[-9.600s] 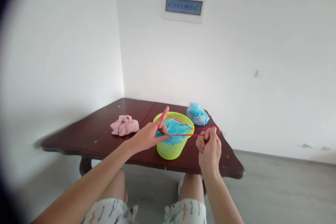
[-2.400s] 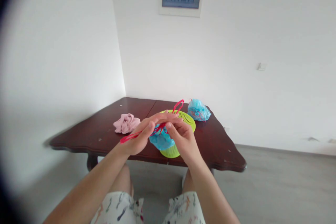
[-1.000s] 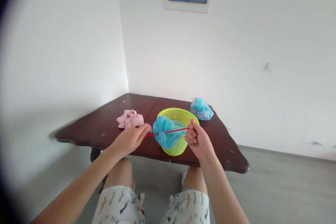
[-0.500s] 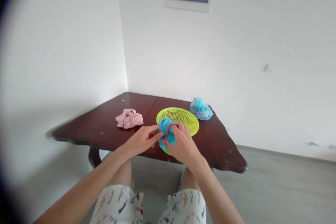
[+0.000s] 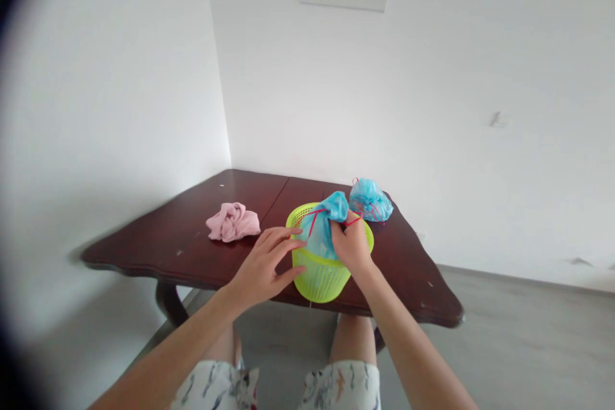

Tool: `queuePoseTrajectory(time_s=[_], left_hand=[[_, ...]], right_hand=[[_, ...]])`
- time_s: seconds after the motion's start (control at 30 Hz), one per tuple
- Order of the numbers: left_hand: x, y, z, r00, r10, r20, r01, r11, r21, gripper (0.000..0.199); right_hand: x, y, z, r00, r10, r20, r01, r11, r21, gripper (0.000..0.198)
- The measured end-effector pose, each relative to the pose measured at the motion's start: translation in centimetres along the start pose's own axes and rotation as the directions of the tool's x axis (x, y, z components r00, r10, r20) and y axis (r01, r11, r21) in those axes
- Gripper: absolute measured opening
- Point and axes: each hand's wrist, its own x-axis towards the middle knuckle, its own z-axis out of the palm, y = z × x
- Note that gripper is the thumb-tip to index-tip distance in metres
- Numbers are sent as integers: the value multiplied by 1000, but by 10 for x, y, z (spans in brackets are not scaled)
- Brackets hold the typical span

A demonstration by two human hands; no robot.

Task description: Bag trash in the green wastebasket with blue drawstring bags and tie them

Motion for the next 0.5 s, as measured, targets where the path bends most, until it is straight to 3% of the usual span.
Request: queuePoseTrajectory(time_s=[0.13, 0.3, 0.4, 0.5], left_hand=[[-1, -19, 21, 998, -63, 6, 63, 998, -19, 25], [3, -41, 37, 993, -101, -68, 97, 993, -59, 29], [3, -54, 46, 990, -105, -95, 100, 993, -55, 30], [2, -65, 53, 989, -90, -118, 87, 996, -28, 23]], right_hand=[[5, 11, 1, 948, 43, -317, -16, 996, 88, 11], [7, 21, 6, 919, 129, -373, -41, 971, 234, 23], [17, 33, 1, 866, 4, -499, 92, 981, 169, 25], [32, 53, -20, 805, -228, -548, 209, 973, -99, 32]])
